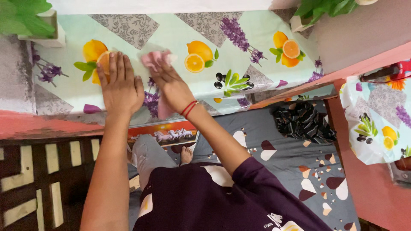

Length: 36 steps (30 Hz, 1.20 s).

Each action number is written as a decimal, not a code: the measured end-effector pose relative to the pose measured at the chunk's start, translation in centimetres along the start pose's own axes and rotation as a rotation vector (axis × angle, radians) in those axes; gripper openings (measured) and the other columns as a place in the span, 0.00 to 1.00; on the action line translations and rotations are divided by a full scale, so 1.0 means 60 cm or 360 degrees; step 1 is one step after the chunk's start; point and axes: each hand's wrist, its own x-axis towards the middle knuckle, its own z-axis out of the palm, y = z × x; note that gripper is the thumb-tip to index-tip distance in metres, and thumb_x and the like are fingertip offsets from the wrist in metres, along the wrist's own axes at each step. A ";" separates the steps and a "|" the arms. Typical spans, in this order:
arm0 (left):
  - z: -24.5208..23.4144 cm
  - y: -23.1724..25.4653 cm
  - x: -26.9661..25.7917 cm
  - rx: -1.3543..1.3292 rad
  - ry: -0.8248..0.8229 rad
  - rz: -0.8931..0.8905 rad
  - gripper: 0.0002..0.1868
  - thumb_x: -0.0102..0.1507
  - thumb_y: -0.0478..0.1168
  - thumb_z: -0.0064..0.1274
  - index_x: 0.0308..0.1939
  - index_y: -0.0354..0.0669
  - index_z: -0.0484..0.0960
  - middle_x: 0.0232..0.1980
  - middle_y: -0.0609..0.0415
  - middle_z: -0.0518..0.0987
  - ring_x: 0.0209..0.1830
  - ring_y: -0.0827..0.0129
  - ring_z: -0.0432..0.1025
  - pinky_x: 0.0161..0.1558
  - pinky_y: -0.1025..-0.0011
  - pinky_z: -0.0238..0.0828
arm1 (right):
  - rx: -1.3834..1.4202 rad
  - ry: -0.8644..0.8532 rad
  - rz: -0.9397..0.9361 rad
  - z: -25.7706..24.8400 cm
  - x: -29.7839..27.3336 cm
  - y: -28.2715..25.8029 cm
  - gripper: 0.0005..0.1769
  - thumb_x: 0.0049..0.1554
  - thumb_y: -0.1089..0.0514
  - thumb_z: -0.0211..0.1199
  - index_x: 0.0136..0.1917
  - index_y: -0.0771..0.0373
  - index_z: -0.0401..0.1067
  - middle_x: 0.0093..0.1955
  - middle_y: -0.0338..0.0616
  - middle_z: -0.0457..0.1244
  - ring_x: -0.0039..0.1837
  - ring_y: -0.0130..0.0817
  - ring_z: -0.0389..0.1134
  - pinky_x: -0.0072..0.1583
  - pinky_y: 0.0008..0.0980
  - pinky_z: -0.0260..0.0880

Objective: The person wipes down a decorative shelf and items using a cloth, moving a picture frame and artificial flowers to clean the surfaces beneath them.

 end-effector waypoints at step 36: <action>0.003 -0.003 0.001 0.0052 0.0010 0.0018 0.36 0.72 0.47 0.35 0.79 0.25 0.60 0.84 0.36 0.58 0.87 0.53 0.44 0.80 0.42 0.26 | -0.0084 0.0155 0.0628 -0.241 -0.157 0.235 0.42 0.56 0.77 0.51 0.83 0.63 0.57 0.84 0.56 0.49 0.86 0.55 0.42 0.82 0.46 0.54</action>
